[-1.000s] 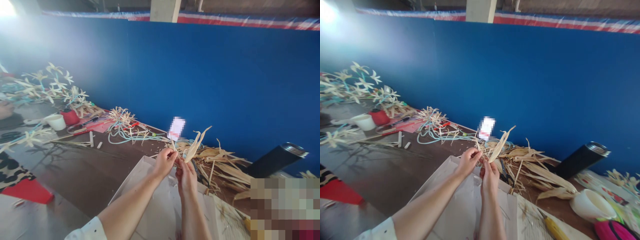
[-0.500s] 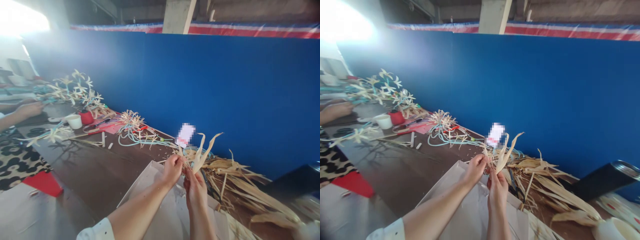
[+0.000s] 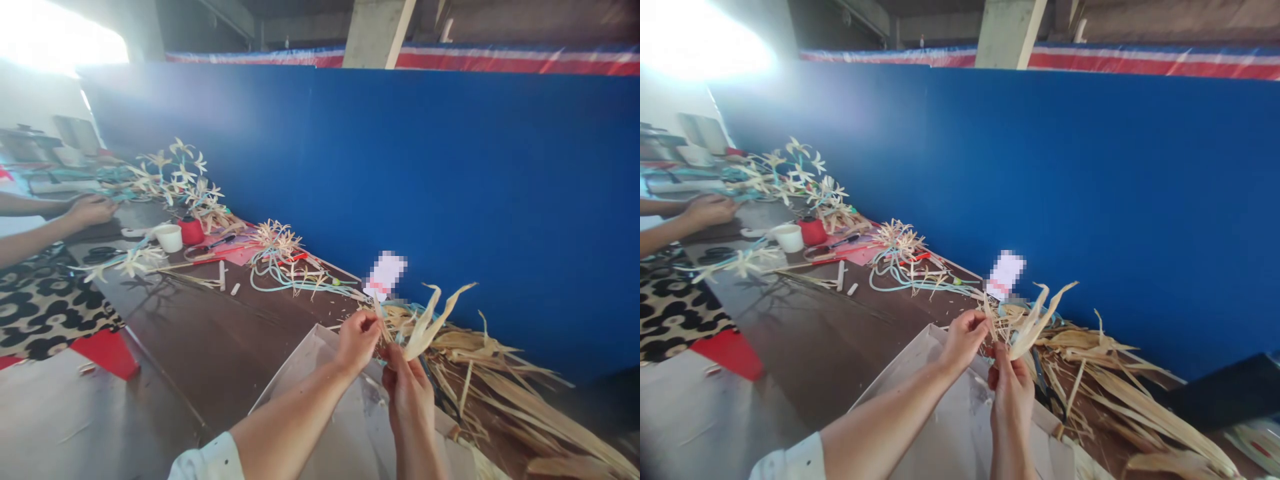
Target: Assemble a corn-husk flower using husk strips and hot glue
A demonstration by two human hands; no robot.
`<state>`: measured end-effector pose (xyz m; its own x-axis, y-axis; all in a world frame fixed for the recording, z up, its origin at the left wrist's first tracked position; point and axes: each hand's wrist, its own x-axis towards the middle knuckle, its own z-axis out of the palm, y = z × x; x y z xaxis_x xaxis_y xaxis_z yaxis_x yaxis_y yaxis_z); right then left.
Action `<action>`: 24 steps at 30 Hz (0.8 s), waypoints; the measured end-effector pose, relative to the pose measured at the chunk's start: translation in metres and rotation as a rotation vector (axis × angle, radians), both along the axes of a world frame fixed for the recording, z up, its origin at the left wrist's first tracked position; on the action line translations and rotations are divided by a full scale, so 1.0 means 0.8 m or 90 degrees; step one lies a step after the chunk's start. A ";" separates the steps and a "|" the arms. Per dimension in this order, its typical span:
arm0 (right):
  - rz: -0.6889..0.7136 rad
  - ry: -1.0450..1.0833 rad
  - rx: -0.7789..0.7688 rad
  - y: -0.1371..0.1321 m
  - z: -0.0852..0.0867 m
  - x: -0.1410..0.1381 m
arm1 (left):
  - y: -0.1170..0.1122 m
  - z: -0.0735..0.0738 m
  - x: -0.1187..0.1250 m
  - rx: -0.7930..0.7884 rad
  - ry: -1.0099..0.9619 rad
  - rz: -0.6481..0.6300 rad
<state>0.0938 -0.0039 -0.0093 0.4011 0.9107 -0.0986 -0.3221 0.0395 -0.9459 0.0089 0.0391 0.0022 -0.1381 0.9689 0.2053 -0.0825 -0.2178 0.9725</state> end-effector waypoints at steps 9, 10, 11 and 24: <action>0.019 0.038 -0.033 0.002 -0.005 0.008 | -0.001 -0.010 0.007 0.038 0.021 -0.012; 0.027 0.041 -0.023 0.002 -0.006 0.008 | -0.001 -0.010 0.007 0.041 0.023 -0.003; 0.030 0.036 -0.013 0.002 -0.006 0.008 | -0.001 -0.010 0.007 0.047 0.025 0.007; -0.065 -0.139 0.004 -0.002 0.008 0.009 | -0.014 0.003 0.005 0.077 0.043 -0.067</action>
<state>0.1009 -0.0058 -0.0032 0.5019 0.8649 0.0054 -0.1046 0.0669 -0.9923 0.0133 0.0282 0.0044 -0.0192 0.9452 0.3260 -0.0463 -0.3265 0.9441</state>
